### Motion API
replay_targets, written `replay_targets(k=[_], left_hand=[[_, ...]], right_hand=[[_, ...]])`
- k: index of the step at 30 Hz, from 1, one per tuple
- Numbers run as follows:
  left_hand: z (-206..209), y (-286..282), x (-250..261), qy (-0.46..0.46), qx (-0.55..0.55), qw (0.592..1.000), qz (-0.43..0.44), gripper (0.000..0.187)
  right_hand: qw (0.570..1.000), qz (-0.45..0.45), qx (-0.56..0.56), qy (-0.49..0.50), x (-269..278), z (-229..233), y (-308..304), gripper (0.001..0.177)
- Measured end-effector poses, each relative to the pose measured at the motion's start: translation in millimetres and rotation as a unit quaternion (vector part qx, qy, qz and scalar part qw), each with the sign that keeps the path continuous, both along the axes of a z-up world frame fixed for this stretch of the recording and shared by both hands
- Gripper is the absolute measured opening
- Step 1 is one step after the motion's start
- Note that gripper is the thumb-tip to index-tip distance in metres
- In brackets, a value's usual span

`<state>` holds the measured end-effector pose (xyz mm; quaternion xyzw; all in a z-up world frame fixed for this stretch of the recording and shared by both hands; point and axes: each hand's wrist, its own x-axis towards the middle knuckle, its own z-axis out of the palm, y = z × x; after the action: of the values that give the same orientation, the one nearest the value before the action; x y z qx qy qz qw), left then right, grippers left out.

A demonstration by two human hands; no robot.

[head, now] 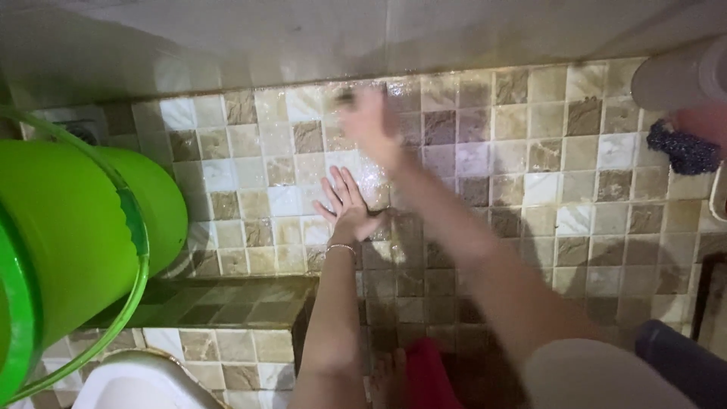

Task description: The person cleans the floor of a bathroom by filling a bucket with water, adding detergent, and scrubbing the tiles with a sponge while sitting on a small stool.

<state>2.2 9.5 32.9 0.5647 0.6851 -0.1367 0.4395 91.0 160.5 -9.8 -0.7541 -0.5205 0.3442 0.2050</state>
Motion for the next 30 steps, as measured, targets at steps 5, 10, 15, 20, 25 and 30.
replay_targets(k=[5,10,15,20,25,30], left_hand=[[-1.0,6.5,-0.1,-0.007,-0.024,1.000,-0.004,0.134],[-12.9,0.2,-1.8,0.010,-0.013,1.000,-0.002,0.132],[-42.3,-6.8,-3.3,0.047,-0.012,0.998,-0.039,0.125],[-14.5,1.2,-0.6,0.001,-0.010,1.000,0.000,0.133],[-19.4,-1.8,-0.8,0.001,-0.010,1.000,0.000,0.142],[-15.8,1.7,5.1,0.042,-0.048,0.997,-0.034,0.143]], right_hand=[[0.976,-0.185,0.102,-0.048,126.7,-5.0,-40.1,0.031],[0.948,-0.298,0.104,-0.042,74.9,-26.1,-33.7,0.039],[0.985,-0.048,-0.108,0.124,-41.0,8.3,-14.3,0.054],[0.961,0.076,0.202,-0.175,9.6,-176.3,-17.5,0.033],[0.955,-0.200,0.127,-0.181,218.8,-114.2,-54.3,0.027],[0.850,-0.525,-0.043,-0.003,254.7,-116.6,-25.8,0.029]])
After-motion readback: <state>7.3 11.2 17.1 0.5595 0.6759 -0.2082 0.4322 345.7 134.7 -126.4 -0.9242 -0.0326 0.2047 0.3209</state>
